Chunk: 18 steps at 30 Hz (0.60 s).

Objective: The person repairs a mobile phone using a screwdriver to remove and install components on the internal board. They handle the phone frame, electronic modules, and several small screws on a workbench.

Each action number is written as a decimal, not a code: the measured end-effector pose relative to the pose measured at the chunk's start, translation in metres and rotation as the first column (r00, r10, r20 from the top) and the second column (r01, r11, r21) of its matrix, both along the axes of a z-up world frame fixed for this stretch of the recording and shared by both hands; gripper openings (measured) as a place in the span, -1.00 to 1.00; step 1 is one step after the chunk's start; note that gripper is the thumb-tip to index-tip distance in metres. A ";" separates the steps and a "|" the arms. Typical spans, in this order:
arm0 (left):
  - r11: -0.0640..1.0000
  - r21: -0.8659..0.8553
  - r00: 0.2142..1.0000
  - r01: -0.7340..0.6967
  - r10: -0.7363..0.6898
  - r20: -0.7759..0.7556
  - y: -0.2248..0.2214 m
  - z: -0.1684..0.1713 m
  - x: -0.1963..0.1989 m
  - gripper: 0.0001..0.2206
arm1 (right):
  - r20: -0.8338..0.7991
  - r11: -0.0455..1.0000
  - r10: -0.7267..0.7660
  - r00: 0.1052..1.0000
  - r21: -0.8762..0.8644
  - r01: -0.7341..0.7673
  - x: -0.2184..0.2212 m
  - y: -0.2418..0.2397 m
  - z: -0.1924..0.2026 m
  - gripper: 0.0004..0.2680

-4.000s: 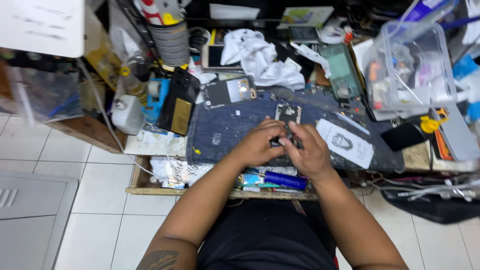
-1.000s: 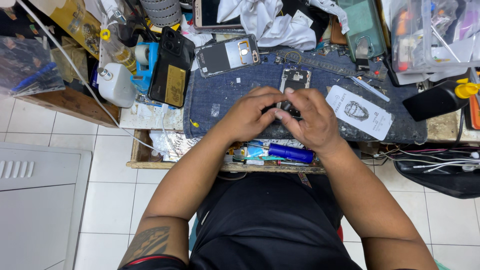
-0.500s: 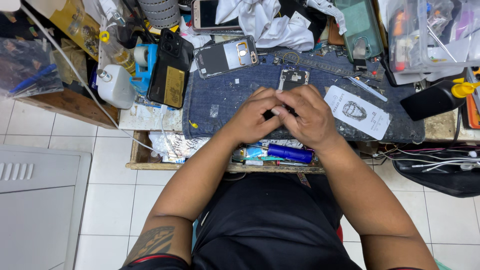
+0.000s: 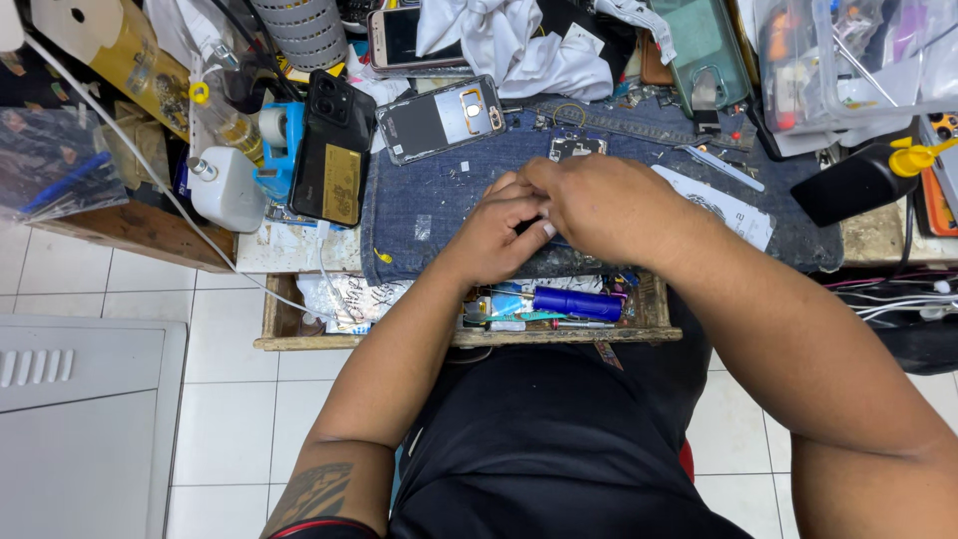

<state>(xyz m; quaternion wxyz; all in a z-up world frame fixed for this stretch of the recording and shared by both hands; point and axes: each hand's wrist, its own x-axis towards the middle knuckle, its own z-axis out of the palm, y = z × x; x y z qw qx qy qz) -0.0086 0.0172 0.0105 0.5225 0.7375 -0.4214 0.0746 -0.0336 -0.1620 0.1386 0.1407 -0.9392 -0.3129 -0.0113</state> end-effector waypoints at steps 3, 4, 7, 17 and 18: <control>0.994 0.101 0.995 -0.044 0.053 -0.082 -0.003 -0.001 0.004 -0.82 | -0.115 0.994 -0.102 0.988 -0.061 0.096 -0.001 0.003 0.004 -0.76; 0.989 0.135 0.990 -0.057 0.073 -0.117 -0.003 -0.002 0.004 -0.81 | -0.194 0.976 -0.200 0.960 -0.129 0.178 -0.003 0.004 0.005 -0.76; 0.999 -0.042 1.000 0.010 -0.012 -0.029 0.001 0.000 0.000 -0.80 | -0.197 0.959 -0.211 0.957 -0.229 0.164 -0.003 0.004 0.003 -0.78; 0.915 -0.288 0.959 -0.283 0.275 -0.069 -0.004 -0.011 -0.013 -0.88 | -0.130 0.988 -0.116 0.985 -0.120 0.101 -0.005 -0.001 0.004 -0.77; 0.914 -0.290 0.958 -0.285 0.276 -0.074 -0.003 -0.011 -0.013 -0.89 | -0.072 0.999 -0.030 0.997 -0.048 0.027 -0.005 -0.003 0.004 -0.72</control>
